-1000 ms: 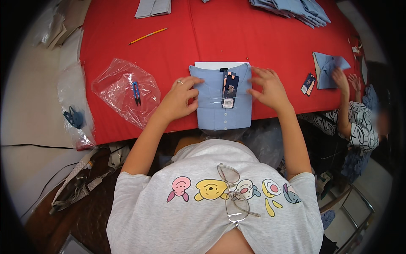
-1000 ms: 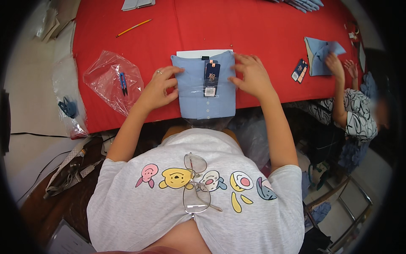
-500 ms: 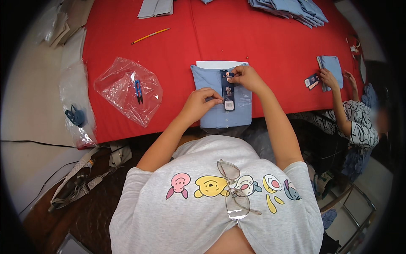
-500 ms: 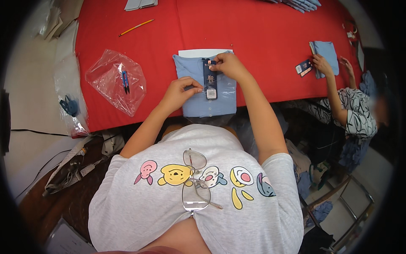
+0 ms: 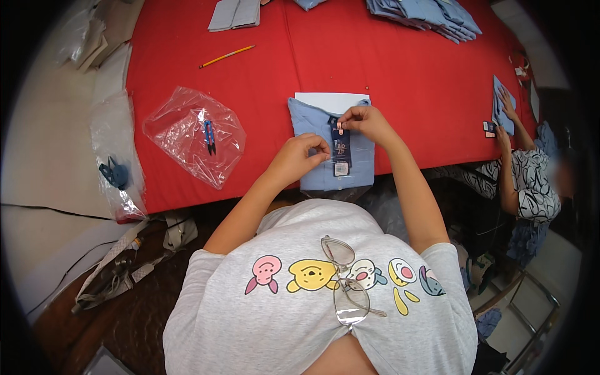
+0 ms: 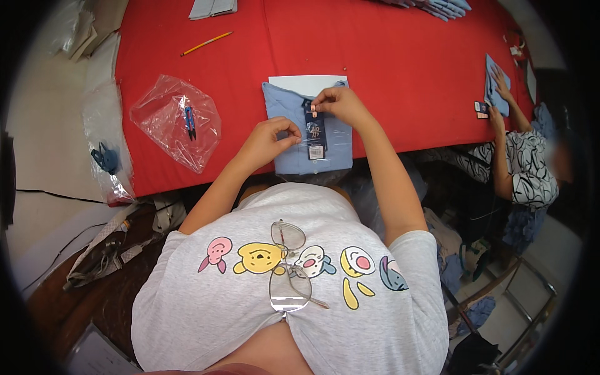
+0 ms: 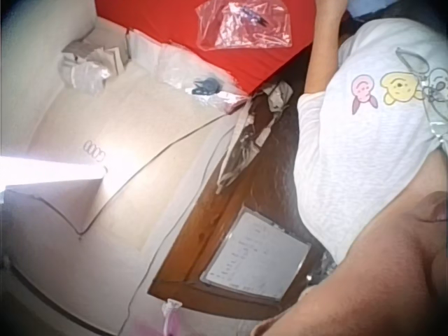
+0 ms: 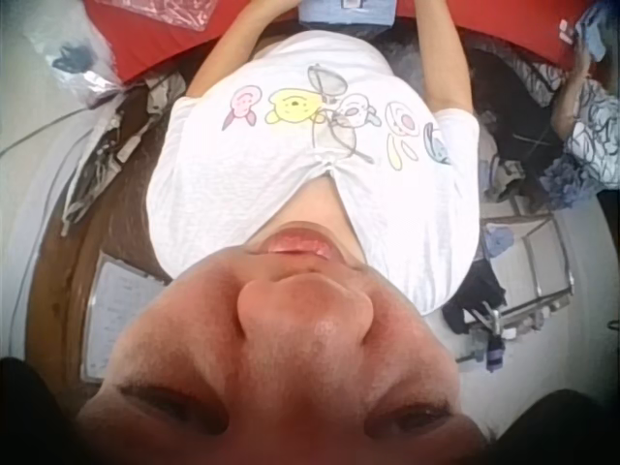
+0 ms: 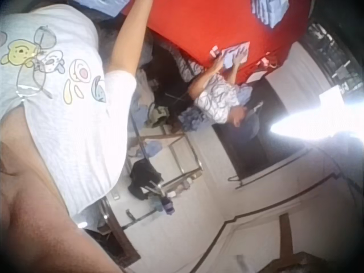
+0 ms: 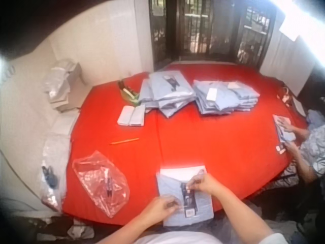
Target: The person places folded blue shirts into clear plastic bags, smooths the bags to remove air, and stacks the packaged garments on a table.
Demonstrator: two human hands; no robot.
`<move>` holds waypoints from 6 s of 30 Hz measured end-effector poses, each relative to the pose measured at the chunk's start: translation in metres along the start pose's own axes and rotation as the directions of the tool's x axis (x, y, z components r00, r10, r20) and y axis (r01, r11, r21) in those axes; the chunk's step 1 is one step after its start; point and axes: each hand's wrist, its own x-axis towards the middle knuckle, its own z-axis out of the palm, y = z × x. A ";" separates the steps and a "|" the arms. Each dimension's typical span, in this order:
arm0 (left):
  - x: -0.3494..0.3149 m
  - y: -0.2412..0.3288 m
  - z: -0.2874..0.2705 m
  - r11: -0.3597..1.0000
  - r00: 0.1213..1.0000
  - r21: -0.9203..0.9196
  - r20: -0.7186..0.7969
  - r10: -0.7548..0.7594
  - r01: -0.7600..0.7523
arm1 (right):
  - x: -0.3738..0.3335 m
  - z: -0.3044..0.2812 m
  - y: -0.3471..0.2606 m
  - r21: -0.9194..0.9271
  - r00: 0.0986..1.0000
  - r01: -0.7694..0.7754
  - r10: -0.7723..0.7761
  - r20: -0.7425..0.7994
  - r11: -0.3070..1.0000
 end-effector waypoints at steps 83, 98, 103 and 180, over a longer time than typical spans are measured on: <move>0.079 -0.057 -0.047 0.982 0.957 0.187 -0.286 0.039 0.016 | -0.013 -0.009 0.034 -0.079 0.834 0.122 -0.146 -0.532 0.989; -0.016 0.034 -0.021 0.833 0.850 -0.444 -0.524 0.058 -0.331 | -0.081 0.014 -0.052 0.475 0.882 0.409 -0.204 -0.425 0.779; -0.037 0.077 -0.067 0.829 0.763 0.008 -0.387 0.518 -0.559 | -0.115 -0.018 -0.090 0.342 0.770 0.630 -0.505 -0.390 0.697; 0.078 -0.068 -0.015 0.624 0.819 0.780 -0.330 0.470 -0.044 | 0.039 0.108 -0.011 -0.858 0.702 0.107 -0.649 -0.293 0.503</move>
